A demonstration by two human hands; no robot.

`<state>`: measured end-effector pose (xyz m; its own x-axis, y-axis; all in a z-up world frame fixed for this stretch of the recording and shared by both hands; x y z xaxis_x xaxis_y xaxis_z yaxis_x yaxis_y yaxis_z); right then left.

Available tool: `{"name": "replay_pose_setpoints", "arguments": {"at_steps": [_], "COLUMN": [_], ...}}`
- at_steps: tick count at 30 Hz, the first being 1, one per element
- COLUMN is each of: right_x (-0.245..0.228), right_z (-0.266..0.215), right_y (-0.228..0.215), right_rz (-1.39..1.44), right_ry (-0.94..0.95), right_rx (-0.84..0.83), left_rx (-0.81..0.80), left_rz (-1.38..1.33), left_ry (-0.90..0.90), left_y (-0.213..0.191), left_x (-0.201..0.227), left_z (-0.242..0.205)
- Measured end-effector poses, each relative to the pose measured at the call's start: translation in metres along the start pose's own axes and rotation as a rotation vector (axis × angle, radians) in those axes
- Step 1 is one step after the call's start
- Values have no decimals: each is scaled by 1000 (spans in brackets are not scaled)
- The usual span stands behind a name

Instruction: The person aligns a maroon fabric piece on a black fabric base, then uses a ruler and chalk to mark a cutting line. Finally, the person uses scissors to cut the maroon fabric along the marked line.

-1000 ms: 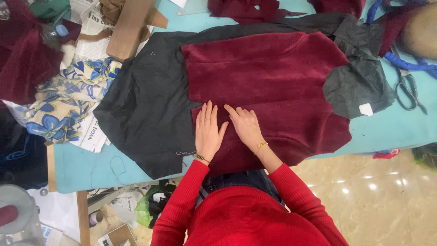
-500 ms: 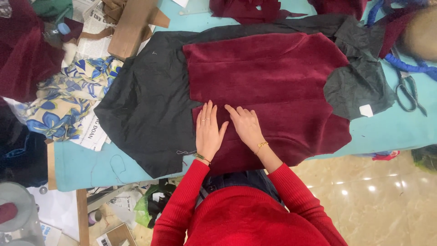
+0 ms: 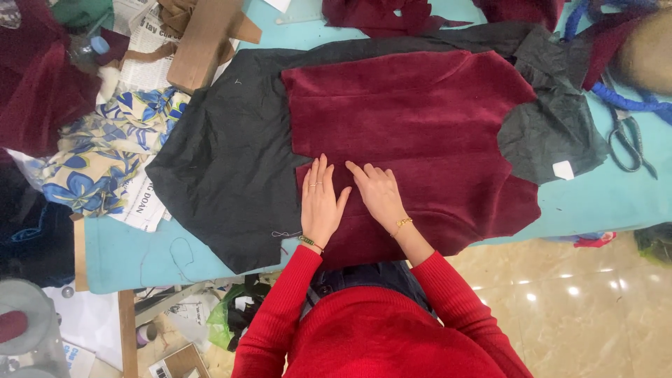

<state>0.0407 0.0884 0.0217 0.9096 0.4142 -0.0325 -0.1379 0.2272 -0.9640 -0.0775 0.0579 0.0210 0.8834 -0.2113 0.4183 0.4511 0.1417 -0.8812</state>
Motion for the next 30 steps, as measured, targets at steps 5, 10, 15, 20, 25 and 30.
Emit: {"name": "replay_pose_setpoints", "arguments": {"at_steps": [5,10,15,20,25,30], "right_x": [0,1,1,2,2,0], "right_z": [0,0,0,0,0,0], "right_y": [-2,1,3,4,0,-1], "right_rz": [36,23,51,82,89,67], "right_ry": [10,15,8,32,20,16], "right_rx": [-15,-14,-51,-61,-59,-76], "left_rx": [8,7,251,412,62,-156], "left_rz": [1,7,-197,-107,-335,-413], "left_ry": [5,3,8,-191,-452,-510], "left_y": [-2,-3,-21,-43,-12,33], "left_x": [1,2,-11,-89,-155,-182], "left_z": [0,0,4,28,60,80]}}
Point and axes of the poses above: each hand's wrist, its own z-axis towards the middle knuckle, its own y-axis out of the palm, x = y × z, the point moved 9 cm from there along z, towards the middle knuckle, and after that the axes turned 4 degrees about y, right-handed, at the moved point
